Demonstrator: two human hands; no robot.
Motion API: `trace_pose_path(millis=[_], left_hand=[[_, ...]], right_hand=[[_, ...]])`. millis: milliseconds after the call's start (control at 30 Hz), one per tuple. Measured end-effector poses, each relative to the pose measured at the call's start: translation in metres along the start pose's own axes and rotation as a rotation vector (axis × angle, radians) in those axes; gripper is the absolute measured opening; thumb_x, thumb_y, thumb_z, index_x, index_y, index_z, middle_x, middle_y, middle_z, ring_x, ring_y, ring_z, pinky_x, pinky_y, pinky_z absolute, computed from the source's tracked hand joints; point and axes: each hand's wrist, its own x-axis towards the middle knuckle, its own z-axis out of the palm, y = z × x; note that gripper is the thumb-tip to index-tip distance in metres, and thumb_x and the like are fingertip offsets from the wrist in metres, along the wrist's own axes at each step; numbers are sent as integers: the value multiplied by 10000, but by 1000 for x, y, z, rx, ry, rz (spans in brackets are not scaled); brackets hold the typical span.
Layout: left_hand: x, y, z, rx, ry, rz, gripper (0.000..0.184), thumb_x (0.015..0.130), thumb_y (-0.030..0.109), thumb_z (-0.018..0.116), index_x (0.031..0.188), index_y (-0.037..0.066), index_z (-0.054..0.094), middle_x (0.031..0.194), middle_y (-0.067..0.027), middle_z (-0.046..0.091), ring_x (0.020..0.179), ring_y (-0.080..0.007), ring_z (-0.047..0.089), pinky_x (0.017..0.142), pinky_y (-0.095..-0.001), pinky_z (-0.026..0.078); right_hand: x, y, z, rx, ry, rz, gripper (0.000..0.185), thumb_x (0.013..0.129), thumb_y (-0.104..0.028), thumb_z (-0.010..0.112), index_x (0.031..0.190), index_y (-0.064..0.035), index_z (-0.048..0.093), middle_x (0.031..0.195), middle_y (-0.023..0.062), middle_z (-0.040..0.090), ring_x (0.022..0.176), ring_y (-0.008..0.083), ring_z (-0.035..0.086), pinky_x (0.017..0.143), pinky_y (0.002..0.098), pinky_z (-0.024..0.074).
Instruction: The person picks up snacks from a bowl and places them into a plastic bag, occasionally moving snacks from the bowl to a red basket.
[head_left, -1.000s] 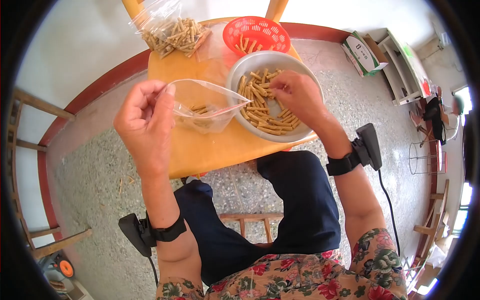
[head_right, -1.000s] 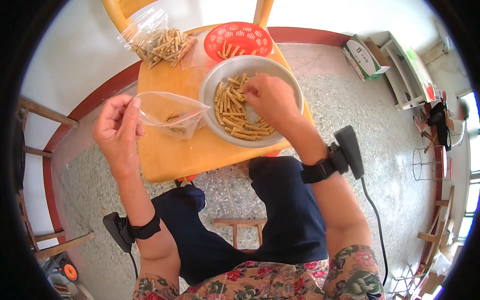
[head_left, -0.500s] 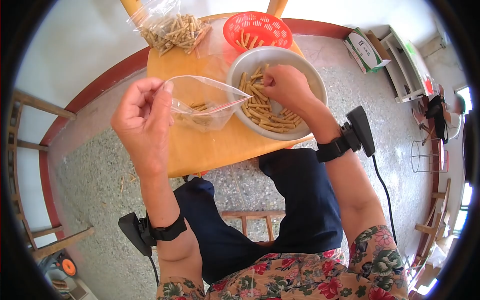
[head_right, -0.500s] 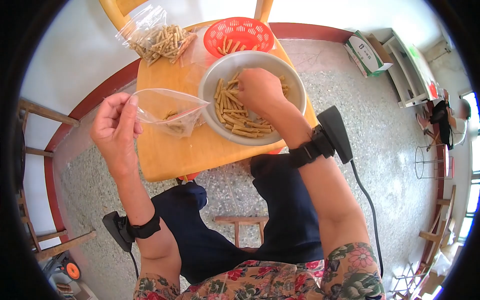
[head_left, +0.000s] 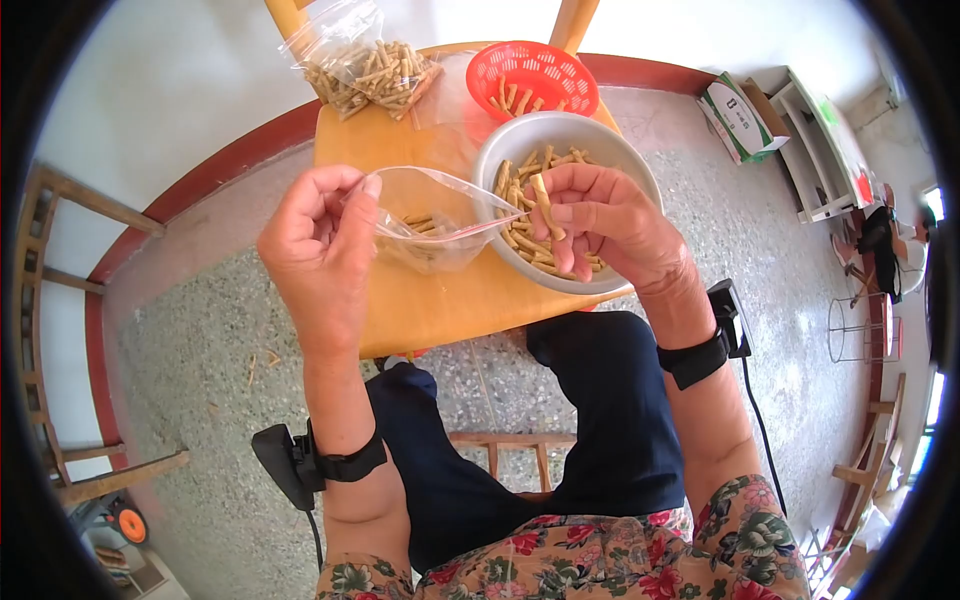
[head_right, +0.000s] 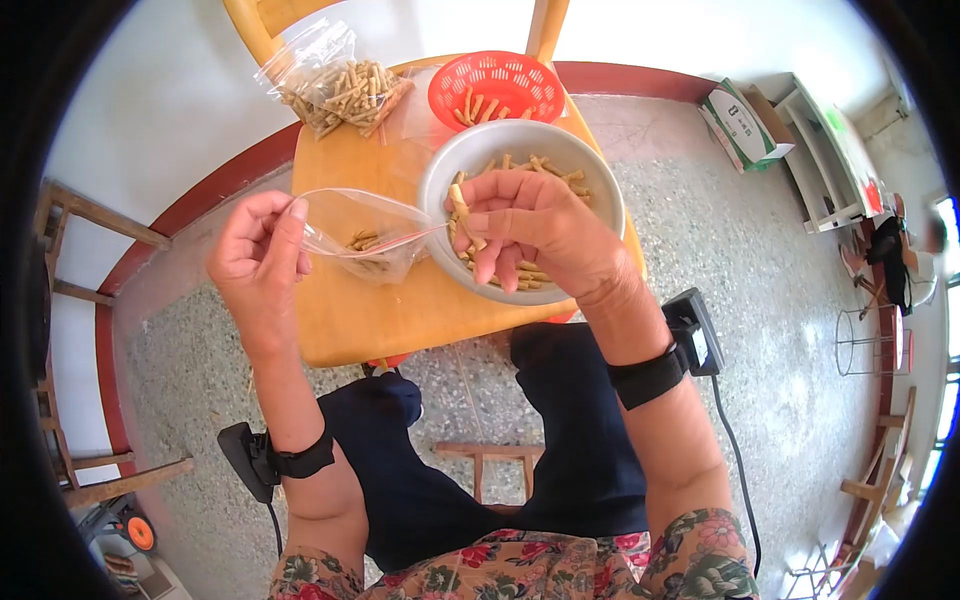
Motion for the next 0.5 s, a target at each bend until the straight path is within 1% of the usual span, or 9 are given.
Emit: trace_pose_path(millis=[67, 267, 300, 333, 367, 400, 467, 500], left_hand=[[0, -1, 0, 2, 2, 3, 44, 809, 45, 614, 814, 17, 580, 642, 17, 538, 477, -17, 431, 433, -153, 322], [0, 2, 1, 4, 3, -3, 45, 810, 47, 614, 814, 16, 582, 633, 18, 533, 479, -17, 432, 433, -151, 319], [-1, 4, 2, -6, 7, -30, 41, 801, 17, 616, 807, 4, 577, 651, 31, 530, 525, -6, 432, 470, -148, 334], [-1, 5, 2, -15, 11, -56, 45, 792, -14, 617, 800, -9, 573, 668, 44, 526, 572, 4, 431, 508, -144, 348], [-1, 5, 3, -7, 17, -57, 45, 792, -14, 617, 800, -9, 573, 668, 44, 526, 572, 4, 431, 508, -144, 348], [-1, 5, 3, -14, 7, -60, 45, 792, -15, 616, 797, -8, 572, 669, 45, 527, 572, 5, 431, 507, -143, 349], [-1, 6, 4, -14, 2, -61, 45, 791, -17, 615, 794, -8, 571, 669, 45, 528, 573, 6, 431, 507, -143, 350], [-1, 6, 5, -27, 1, -57, 47, 790, -17, 615, 790, -9, 569, 668, 46, 526, 572, 7, 430, 506, -143, 350]], right_hand=[[-2, 0, 2, 69, -99, 19, 194, 826, -43, 532, 1009, 22, 543, 806, 114, 634, 543, 129, 617, 415, 185, 456], [-5, -5, 13, 97, -145, -14, 176, 822, -40, 525, 986, 15, 553, 816, 124, 639, 526, 121, 610, 406, 183, 450], [-5, -8, 17, 99, -152, -12, 176, 822, -40, 525, 986, 15, 553, 816, 124, 639, 526, 121, 610, 406, 183, 450], [-6, -11, 21, 65, -147, -59, 171, 825, -40, 522, 982, 19, 554, 812, 124, 639, 524, 119, 607, 409, 181, 447], [-6, -14, 26, 32, -143, -106, 167, 827, -40, 519, 978, 23, 556, 808, 125, 640, 521, 116, 605, 412, 178, 445], [-6, -17, 32, 36, -151, -104, 167, 827, -40, 519, 978, 23, 556, 808, 125, 640, 521, 116, 605, 412, 178, 445], [-3, -21, 44, -133, -61, -218, 147, 830, -24, 504, 955, 38, 549, 815, 142, 636, 479, 116, 585, 390, 172, 436], [0, -22, 50, -131, -68, -217, 147, 830, -24, 504, 955, 38, 549, 815, 142, 636, 479, 116, 585, 390, 172, 436]])
